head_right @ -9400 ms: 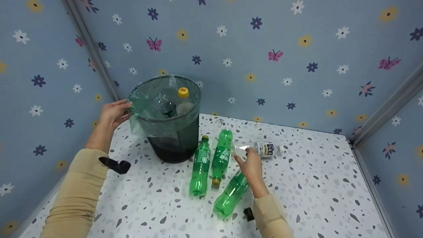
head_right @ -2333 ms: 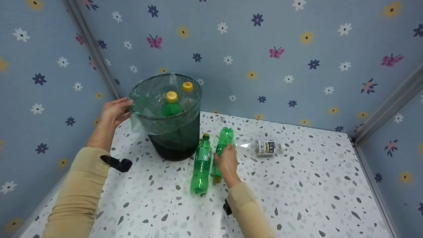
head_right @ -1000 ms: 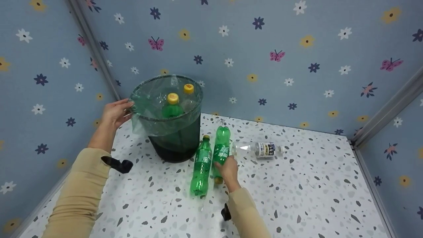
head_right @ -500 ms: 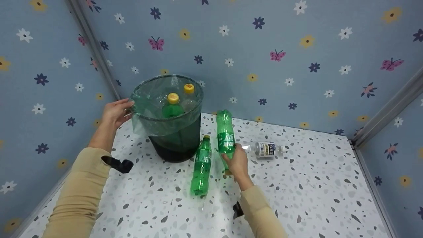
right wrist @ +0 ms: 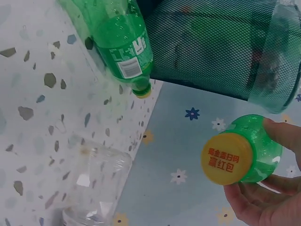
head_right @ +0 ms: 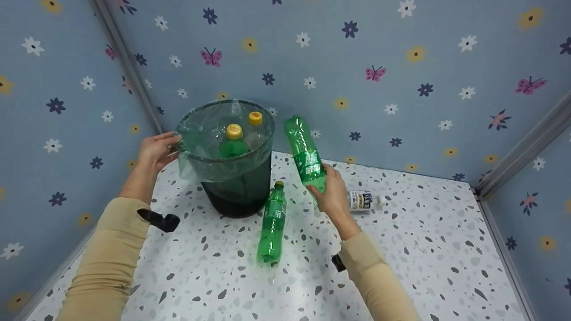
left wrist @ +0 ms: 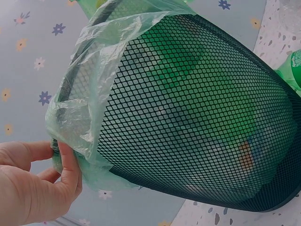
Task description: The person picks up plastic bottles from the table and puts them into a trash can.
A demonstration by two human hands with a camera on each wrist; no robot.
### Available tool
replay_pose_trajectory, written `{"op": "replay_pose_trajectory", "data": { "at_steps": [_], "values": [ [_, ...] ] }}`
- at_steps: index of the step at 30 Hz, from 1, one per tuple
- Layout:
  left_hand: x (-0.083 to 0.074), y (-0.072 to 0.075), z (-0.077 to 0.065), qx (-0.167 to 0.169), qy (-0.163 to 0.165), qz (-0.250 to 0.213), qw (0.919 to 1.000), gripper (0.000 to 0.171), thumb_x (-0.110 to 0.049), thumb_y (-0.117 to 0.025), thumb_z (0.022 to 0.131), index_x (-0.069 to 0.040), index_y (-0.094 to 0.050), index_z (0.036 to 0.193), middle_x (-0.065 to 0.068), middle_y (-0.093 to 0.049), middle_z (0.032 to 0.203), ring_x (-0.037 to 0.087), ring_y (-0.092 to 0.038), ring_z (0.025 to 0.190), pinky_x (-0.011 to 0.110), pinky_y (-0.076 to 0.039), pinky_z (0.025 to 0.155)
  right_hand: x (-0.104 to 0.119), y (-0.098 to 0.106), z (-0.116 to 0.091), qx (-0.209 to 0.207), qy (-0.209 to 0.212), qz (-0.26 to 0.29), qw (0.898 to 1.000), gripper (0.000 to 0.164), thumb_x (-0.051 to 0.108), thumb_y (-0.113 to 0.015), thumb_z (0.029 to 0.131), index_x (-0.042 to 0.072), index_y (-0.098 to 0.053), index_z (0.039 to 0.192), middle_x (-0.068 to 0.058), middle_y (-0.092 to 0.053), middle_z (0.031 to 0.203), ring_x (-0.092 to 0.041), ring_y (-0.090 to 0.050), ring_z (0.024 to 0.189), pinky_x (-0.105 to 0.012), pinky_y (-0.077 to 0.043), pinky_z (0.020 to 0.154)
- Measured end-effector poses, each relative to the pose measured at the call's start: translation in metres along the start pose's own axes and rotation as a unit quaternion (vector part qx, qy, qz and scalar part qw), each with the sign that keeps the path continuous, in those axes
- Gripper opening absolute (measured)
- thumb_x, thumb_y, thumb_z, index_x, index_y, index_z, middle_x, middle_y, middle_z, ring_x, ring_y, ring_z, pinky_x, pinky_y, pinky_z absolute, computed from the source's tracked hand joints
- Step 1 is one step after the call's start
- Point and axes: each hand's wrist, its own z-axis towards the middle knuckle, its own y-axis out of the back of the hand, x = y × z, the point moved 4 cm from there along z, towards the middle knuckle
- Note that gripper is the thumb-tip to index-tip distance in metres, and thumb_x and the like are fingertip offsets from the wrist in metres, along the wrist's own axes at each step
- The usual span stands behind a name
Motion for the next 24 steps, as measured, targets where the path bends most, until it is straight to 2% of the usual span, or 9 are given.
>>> {"op": "replay_pose_trajectory", "data": {
  "at_steps": [1, 3, 6, 9, 11, 14, 18, 21, 24],
  "values": [
    [0.011, 0.006, 0.023, 0.003, -0.008, -0.009, 0.9999, 0.040, -0.011, -0.062, 0.084, -0.006, -0.054, 0.122, 0.008, -0.050, 0.119, 0.019, -0.055, 0.089, 0.031, -0.051, 0.071, 0.004, 0.003, 0.003, 0.001, 0.005, 0.002, 1.000, 0.062, 0.017, -0.067, 0.080, -0.001, -0.035, 0.131, -0.021, -0.046, 0.119, -0.032, -0.052, 0.089, -0.041, -0.048, 0.070],
    [0.025, 0.015, 0.058, 0.004, 0.016, -0.003, 0.9999, 0.038, -0.007, -0.059, 0.085, -0.004, -0.053, 0.123, 0.011, -0.049, 0.120, 0.023, -0.055, 0.090, 0.035, -0.051, 0.074, 0.011, 0.010, 0.010, 0.001, 0.020, 0.003, 1.000, 0.063, 0.015, -0.068, 0.079, -0.002, -0.035, 0.131, -0.021, -0.045, 0.120, -0.032, -0.052, 0.089, -0.041, -0.048, 0.072],
    [0.051, 0.028, 0.112, -0.005, -0.016, 0.001, 0.9999, 0.042, -0.012, -0.070, 0.077, -0.013, -0.059, 0.117, 0.004, -0.053, 0.113, 0.021, -0.056, 0.085, 0.034, -0.052, 0.067, 0.026, 0.020, 0.022, -0.001, 0.043, -0.003, 0.999, 0.064, 0.013, -0.068, 0.078, -0.001, -0.035, 0.131, -0.020, -0.045, 0.120, -0.031, -0.051, 0.091, -0.041, -0.047, 0.075],
    [0.035, 0.018, 0.078, -0.021, -0.011, 0.024, 0.9994, 0.046, -0.013, -0.069, 0.078, -0.015, -0.056, 0.121, 0.004, -0.051, 0.117, 0.021, -0.054, 0.094, 0.035, -0.051, 0.073, 0.041, 0.027, 0.036, -0.005, 0.068, -0.021, 0.997, 0.064, 0.011, -0.068, 0.078, -0.001, -0.035, 0.131, -0.020, -0.044, 0.121, -0.032, -0.049, 0.095, -0.042, -0.045, 0.079],
    [0.018, 0.009, 0.040, -0.020, -0.013, 0.016, 0.9996, 0.044, -0.015, -0.067, 0.080, -0.015, -0.055, 0.122, 0.004, -0.051, 0.118, 0.019, -0.053, 0.095, 0.033, -0.050, 0.075, 0.050, 0.030, 0.044, -0.005, 0.078, -0.032, 0.996, 0.063, 0.010, -0.067, 0.079, -0.001, -0.035, 0.132, -0.020, -0.043, 0.122, -0.032, -0.047, 0.099, -0.042, -0.044, 0.082],
    [0.004, 0.001, 0.013, -0.028, 0.008, 0.027, 0.9992, 0.041, -0.012, -0.061, 0.085, -0.009, -0.052, 0.125, 0.008, -0.050, 0.119, 0.021, -0.052, 0.098, 0.034, -0.049, 0.079, 0.061, 0.033, 0.055, -0.001, 0.088, -0.048, 0.995, 0.061, 0.009, -0.066, 0.080, -0.001, -0.034, 0.132, -0.020, -0.041, 0.124, -0.032, -0.044, 0.106, -0.044, -0.041, 0.087],
    [0.016, 0.008, 0.032, -0.022, -0.009, 0.014, 0.9996, 0.041, -0.016, -0.068, 0.079, -0.013, -0.058, 0.119, 0.005, -0.054, 0.110, 0.018, -0.055, 0.091, 0.032, -0.051, 0.073, 0.075, 0.034, 0.068, 0.007, 0.096, -0.069, 0.993, 0.061, 0.009, -0.065, 0.081, 0.001, -0.034, 0.133, -0.020, -0.040, 0.126, -0.034, -0.039, 0.112, -0.047, -0.035, 0.093],
    [0.005, 0.003, 0.013, -0.029, -0.012, 0.030, 0.9991, 0.041, -0.016, -0.066, 0.081, -0.012, -0.056, 0.121, 0.006, -0.052, 0.112, 0.017, -0.054, 0.093, 0.030, -0.050, 0.075, 0.084, 0.035, 0.077, 0.008, 0.107, -0.092, 0.990, 0.061, 0.008, -0.066, 0.080, 0.003, -0.036, 0.133, -0.019, -0.039, 0.128, -0.034, -0.036, 0.117, -0.049, -0.030, 0.097],
    [-0.023, -0.011, -0.037, -0.040, 0.010, 0.061, 0.9973, 0.042, -0.010, -0.055, 0.088, -0.005, -0.046, 0.129, 0.011, -0.046, 0.122, 0.021, -0.050, 0.102, 0.033, -0.046, 0.085, 0.093, 0.036, 0.084, 0.008, 0.121, -0.114, 0.986, 0.061, 0.006, -0.067, 0.079, 0.004, -0.038, 0.132, -0.018, -0.040, 0.128, -0.034, -0.034, 0.119, -0.048, -0.028, 0.099]
  ]
}}
